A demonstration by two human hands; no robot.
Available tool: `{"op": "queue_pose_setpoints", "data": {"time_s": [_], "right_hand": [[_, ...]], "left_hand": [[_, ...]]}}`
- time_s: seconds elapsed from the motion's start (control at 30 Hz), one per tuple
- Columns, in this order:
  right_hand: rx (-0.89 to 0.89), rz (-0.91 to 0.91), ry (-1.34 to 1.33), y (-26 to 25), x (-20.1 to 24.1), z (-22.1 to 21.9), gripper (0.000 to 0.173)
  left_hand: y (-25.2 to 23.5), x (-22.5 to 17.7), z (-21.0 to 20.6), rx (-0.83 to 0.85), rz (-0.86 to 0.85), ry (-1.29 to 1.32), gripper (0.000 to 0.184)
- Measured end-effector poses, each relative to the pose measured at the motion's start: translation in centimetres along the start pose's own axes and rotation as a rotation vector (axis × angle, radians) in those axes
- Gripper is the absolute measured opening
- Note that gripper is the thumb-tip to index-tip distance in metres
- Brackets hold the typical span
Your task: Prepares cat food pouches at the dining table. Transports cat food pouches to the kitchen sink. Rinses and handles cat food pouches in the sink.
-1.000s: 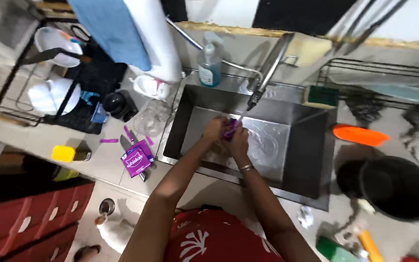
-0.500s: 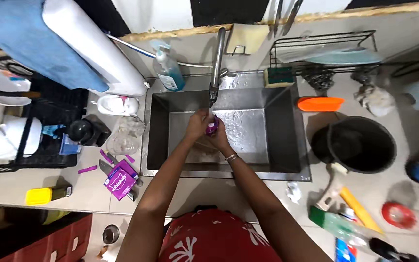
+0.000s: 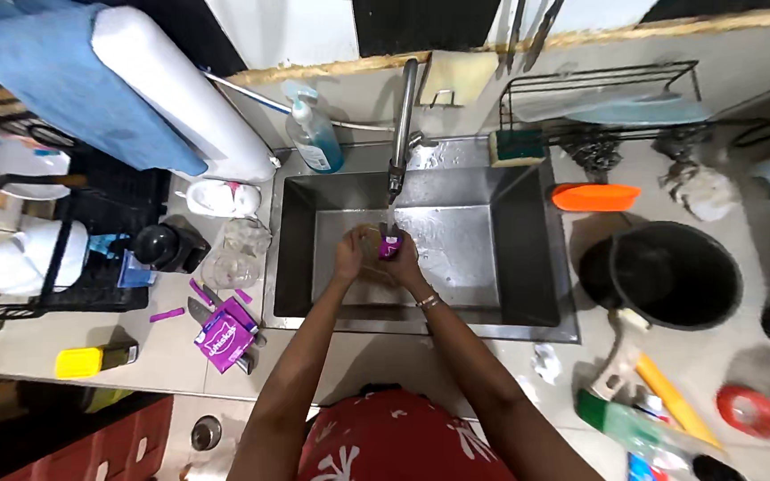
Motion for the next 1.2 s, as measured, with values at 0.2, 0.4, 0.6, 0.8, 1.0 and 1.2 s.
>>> {"op": "queue_pose_setpoints", "data": {"time_s": [0.2, 0.4, 0.6, 0.8, 1.0, 1.2], "right_hand": [[0.1, -0.05, -0.228, 0.5, 0.2, -0.3, 0.085], [0.565, -0.449, -0.507, 1.1, 2.4, 0.7, 0.052], [-0.142, 0.089, 0.366, -5.7, 7.0, 9.3, 0.063], [-0.027, 0.339, 0.843, -16.4, 9.8, 13.0, 0.048], [0.204, 0.368, 0.666, -20.3, 10.1, 15.5, 0.041], [0.16, 0.284, 0.336, -19.3, 11.7, 14.7, 0.034]], "left_hand": [[2.5, 3.4, -2.9, 0.162, 0.033, -0.131, 0.062], [3.4, 0.5, -2.4, -0.175, -0.054, -0.34, 0.029], [3.6, -1.9, -0.7, -0.073, -0.102, -0.735, 0.032], [3.4, -0.9, 1.4, -0.12, 0.161, -0.143, 0.058], [5.2, 0.8, 0.8, -0.044, 0.071, -0.434, 0.053], [9.5, 0.9, 3.9, -0.331, 0.19, -0.142, 0.041]]}}
Point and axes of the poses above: each hand's wrist, its own y-axis away from the middle knuckle, its own z-axis out of the back of the hand, x = y × z, the point moved 1 cm from there along -y, towards the middle knuckle, and after that the axes turned 10 degrees about -y, right-handed, at the moved point
